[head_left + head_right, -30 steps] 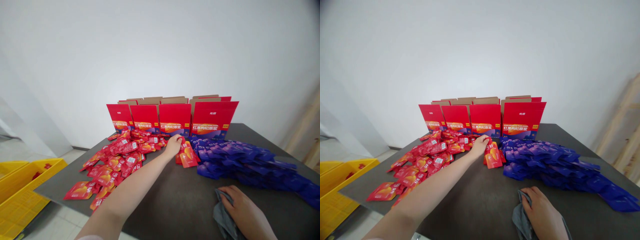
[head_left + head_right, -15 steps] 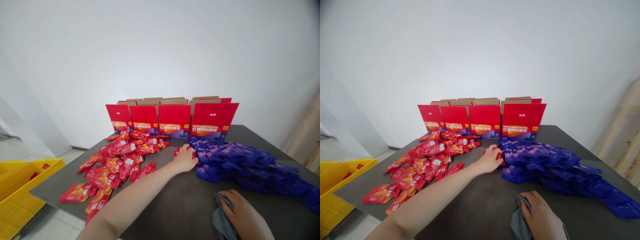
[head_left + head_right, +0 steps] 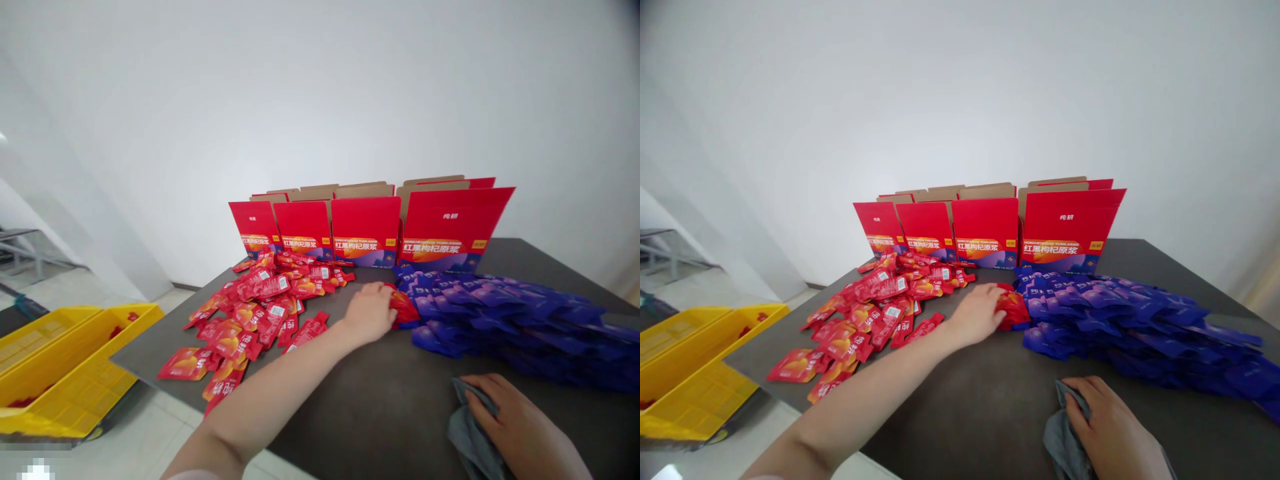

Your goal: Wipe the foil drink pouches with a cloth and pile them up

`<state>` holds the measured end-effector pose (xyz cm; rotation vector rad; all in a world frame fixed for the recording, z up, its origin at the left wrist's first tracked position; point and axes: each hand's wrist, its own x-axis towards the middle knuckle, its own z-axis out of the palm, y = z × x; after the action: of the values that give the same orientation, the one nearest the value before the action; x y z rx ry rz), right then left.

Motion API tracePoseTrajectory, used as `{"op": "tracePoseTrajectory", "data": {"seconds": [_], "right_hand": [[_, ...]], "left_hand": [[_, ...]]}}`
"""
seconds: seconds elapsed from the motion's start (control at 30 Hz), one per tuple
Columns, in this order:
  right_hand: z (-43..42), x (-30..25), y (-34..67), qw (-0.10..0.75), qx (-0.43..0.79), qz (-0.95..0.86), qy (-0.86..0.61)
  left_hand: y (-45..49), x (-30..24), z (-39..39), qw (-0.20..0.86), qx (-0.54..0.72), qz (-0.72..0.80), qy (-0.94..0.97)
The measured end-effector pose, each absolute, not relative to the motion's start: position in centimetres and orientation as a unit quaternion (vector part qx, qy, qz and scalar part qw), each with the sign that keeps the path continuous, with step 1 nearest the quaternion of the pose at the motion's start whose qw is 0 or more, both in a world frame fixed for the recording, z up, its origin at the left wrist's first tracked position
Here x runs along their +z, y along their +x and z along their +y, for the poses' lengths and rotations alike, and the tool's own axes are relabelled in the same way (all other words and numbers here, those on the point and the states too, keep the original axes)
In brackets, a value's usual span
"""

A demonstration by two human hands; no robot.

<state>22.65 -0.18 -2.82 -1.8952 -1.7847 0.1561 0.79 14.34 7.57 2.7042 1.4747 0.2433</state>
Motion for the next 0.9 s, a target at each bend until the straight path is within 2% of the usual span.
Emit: {"op": "tracePoseTrajectory", "data": {"seconds": [0.17, 0.4, 0.5, 0.63, 0.77, 0.9], "right_hand": [[-0.1, -2.1, 21.8, 0.249, 0.121, -0.639, -0.718], [-0.2, -2.2, 21.7, 0.259, 0.101, -0.65, -0.708], [-0.3, -2.1, 21.8, 0.257, 0.093, -0.651, -0.709], [-0.3, -1.9, 21.8, 0.253, 0.088, -0.65, -0.711], [-0.4, -1.6, 21.6, 0.251, 0.085, -0.651, -0.711], [-0.6, -1.4, 21.6, 0.245, 0.086, -0.653, -0.712]], "left_hand": [[-8.6, 8.3, 15.4, 0.036, -0.037, 0.594, 0.803], [-11.4, 7.9, 14.5, 0.123, -0.066, 0.58, 0.802], [-10.1, 8.8, 13.7, 0.237, -0.025, 0.505, 0.83], [-7.4, 10.4, 12.0, 0.418, 0.134, 0.325, 0.838], [-5.1, 9.5, 10.5, 0.368, 0.254, 0.184, 0.875], [-5.2, 5.0, 10.1, 0.31, 0.256, 0.178, 0.898]]}}
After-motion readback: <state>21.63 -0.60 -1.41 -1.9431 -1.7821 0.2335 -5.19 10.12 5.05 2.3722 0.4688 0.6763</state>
